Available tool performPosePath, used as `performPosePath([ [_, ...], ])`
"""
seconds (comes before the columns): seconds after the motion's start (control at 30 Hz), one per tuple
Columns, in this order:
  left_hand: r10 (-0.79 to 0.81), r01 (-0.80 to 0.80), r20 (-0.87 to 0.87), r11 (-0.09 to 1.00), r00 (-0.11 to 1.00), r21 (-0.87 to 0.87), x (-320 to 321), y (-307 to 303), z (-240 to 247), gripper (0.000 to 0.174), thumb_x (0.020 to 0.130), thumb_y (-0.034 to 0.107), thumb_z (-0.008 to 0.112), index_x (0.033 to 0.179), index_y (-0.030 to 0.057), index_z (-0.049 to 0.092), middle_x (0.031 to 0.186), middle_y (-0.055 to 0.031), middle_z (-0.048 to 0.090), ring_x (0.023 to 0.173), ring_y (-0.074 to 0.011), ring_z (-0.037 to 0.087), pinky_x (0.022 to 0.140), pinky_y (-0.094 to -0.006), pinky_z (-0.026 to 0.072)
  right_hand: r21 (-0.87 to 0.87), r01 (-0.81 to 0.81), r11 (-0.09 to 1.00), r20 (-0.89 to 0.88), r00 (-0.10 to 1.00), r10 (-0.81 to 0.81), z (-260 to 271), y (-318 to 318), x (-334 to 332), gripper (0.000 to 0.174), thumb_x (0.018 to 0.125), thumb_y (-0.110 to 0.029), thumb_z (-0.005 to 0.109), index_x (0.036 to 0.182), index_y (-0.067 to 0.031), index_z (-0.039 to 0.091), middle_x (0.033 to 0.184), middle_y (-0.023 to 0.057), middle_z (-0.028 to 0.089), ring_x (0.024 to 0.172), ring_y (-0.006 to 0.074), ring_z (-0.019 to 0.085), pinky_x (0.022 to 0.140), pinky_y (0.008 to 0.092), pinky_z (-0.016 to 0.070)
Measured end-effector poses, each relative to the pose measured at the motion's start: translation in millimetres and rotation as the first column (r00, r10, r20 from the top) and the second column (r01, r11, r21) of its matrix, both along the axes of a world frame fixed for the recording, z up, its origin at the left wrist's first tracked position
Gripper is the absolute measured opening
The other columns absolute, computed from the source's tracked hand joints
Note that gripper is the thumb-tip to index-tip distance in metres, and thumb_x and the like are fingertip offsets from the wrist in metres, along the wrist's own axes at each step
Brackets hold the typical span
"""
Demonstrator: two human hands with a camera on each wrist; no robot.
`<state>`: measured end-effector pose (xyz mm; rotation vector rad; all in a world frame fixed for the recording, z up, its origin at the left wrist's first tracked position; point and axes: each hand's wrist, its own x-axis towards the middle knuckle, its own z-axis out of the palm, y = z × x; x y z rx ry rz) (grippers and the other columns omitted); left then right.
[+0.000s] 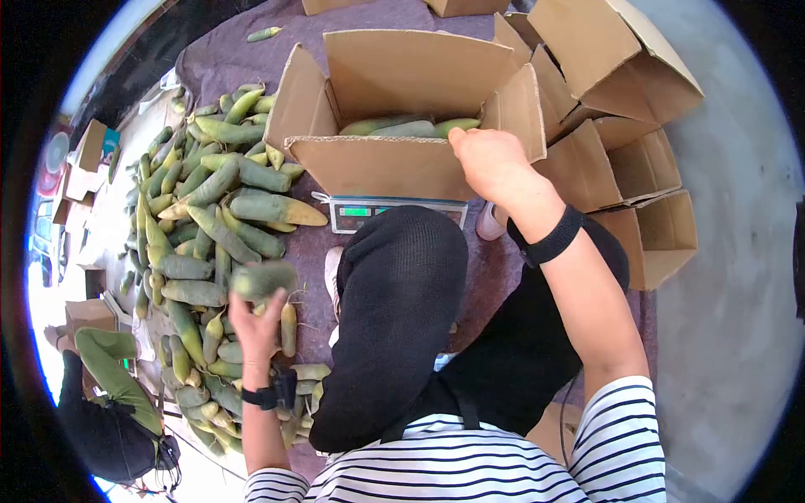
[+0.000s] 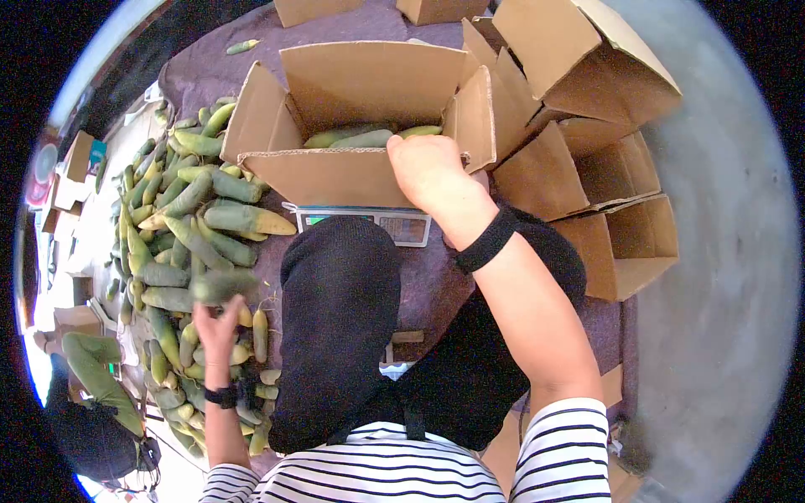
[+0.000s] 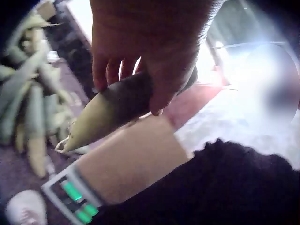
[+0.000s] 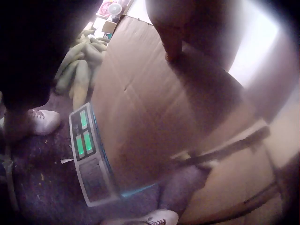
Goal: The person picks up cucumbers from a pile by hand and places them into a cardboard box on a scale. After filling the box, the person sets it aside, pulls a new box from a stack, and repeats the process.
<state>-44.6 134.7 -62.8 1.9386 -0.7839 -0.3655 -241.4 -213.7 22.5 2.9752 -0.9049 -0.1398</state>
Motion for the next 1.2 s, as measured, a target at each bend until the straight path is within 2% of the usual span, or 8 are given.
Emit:
performPosePath([
  [0.17, 0.092, 0.162, 0.409, 0.823, 0.908, -0.544, -15.4, -105.8, 136.7, 0.055, 0.073, 0.001, 0.073, 0.123, -0.0001, 0.051, 0.126, -0.0138, 0.052, 0.115, -0.0238, 0.051, 0.099, -0.0369, 0.0400, 0.021, 0.001, 1.000, -0.029, 1.000, -0.001, 3.7, 2.1, -0.5, 0.013, 0.080, -0.003, 0.050, 0.092, -0.0023, 0.053, 0.083, 0.0163, 0.064, 0.083, 0.0332, 0.064, 0.069, 0.0425, 0.0521],
  [0.3, 0.037, 0.302, 0.811, 0.917, 0.584, -0.260, -17.5, -175.5, 160.4, 0.055, 0.069, 0.002, 0.073, 0.119, -0.0002, 0.052, 0.118, -0.0159, 0.056, 0.107, -0.0305, 0.056, 0.094, -0.0383, 0.0422, -0.054, -0.029, 0.998, 0.011, 0.999, 0.030, -0.6, 1.9, -3.8, 0.016, 0.086, -0.011, 0.048, 0.092, -0.0037, 0.060, 0.082, 0.0136, 0.068, 0.080, 0.0286, 0.068, 0.066, 0.0404, 0.0537],
  [0.4, -0.201, 0.351, 0.791, 0.936, 0.577, -0.018, -19.3, -208.2, 130.8, 0.044, 0.076, 0.011, 0.069, 0.115, 0.0006, 0.053, 0.108, -0.0195, 0.057, 0.101, -0.0359, 0.054, 0.088, -0.0416, 0.0433, -0.033, -0.045, 0.998, 0.015, 0.999, 0.045, -2.8, -0.8, -6.0, 0.017, 0.086, -0.011, 0.047, 0.093, -0.0037, 0.061, 0.083, 0.0136, 0.068, 0.081, 0.0287, 0.068, 0.066, 0.0405, 0.0538],
  [0.63, -0.226, 0.192, 0.667, 0.973, 0.710, 0.125, -21.3, -95.8, 18.3, 0.026, 0.078, 0.006, 0.064, 0.102, -0.0004, 0.056, 0.100, -0.0185, 0.058, 0.097, -0.0354, 0.055, 0.086, -0.0418, 0.0442, 0.063, -0.032, 0.998, -0.024, 0.999, 0.034, 1.1, -2.3, -3.4, 0.013, 0.082, -0.006, 0.048, 0.092, -0.0023, 0.055, 0.086, 0.0167, 0.065, 0.087, 0.0316, 0.064, 0.073, 0.0417, 0.0520],
  [0.73, -0.474, 0.223, 0.396, 0.816, 0.786, 0.533, -19.8, -4.1, -77.7, 0.028, 0.074, 0.015, 0.068, 0.096, 0.0020, 0.056, 0.094, -0.0182, 0.058, 0.093, -0.0359, 0.057, 0.081, -0.0432, 0.0460, 0.008, 0.001, 1.000, -0.036, 0.999, -0.001, 2.6, -0.2, -2.5, 0.013, 0.083, -0.008, 0.046, 0.091, -0.0016, 0.054, 0.086, 0.0174, 0.064, 0.087, 0.0329, 0.064, 0.072, 0.0434, 0.0522],
  [0.83, -0.552, 0.251, 0.046, 0.450, 0.833, 0.857, -37.8, 68.6, -136.1, 0.032, 0.071, 0.022, 0.070, 0.094, 0.0030, 0.057, 0.095, -0.0173, 0.058, 0.089, -0.0365, 0.058, 0.077, -0.0456, 0.0483, -0.003, -0.001, 1.000, -0.058, 0.998, 0.000, 6.9, 1.6, -0.7, 0.020, 0.087, -0.012, 0.044, 0.093, -0.0015, 0.060, 0.092, 0.0197, 0.066, 0.088, 0.0337, 0.066, 0.071, 0.0465, 0.0530],
  [0.97, -0.435, 0.220, -0.012, 0.430, 0.900, 0.876, -45.3, 112.0, -162.4, 0.034, 0.071, 0.024, 0.069, 0.095, 0.0031, 0.056, 0.097, -0.0181, 0.057, 0.090, -0.0361, 0.057, 0.075, -0.0458, 0.0493, -0.032, -0.084, 0.996, 0.048, 0.995, 0.085, 1.6, 0.4, -8.0, 0.014, 0.087, -0.015, 0.052, 0.093, -0.0024, 0.056, 0.086, 0.0191, 0.065, 0.084, 0.0359, 0.064, 0.072, 0.0461, 0.0501],
  [1.2, -0.055, -0.114, 0.186, 0.613, 0.981, 0.782, 12.8, 118.8, -192.2, 0.041, 0.071, 0.016, 0.068, 0.103, -0.0019, 0.049, 0.101, -0.0248, 0.055, 0.096, -0.0407, 0.054, 0.084, -0.0457, 0.0459, -0.061, -0.070, 0.996, 0.021, 0.997, 0.071, 1.4, 2.6, -3.4, 0.016, 0.087, -0.017, 0.055, 0.093, -0.0014, 0.055, 0.086, 0.0183, 0.064, 0.084, 0.0352, 0.064, 0.074, 0.0444, 0.0501],
])
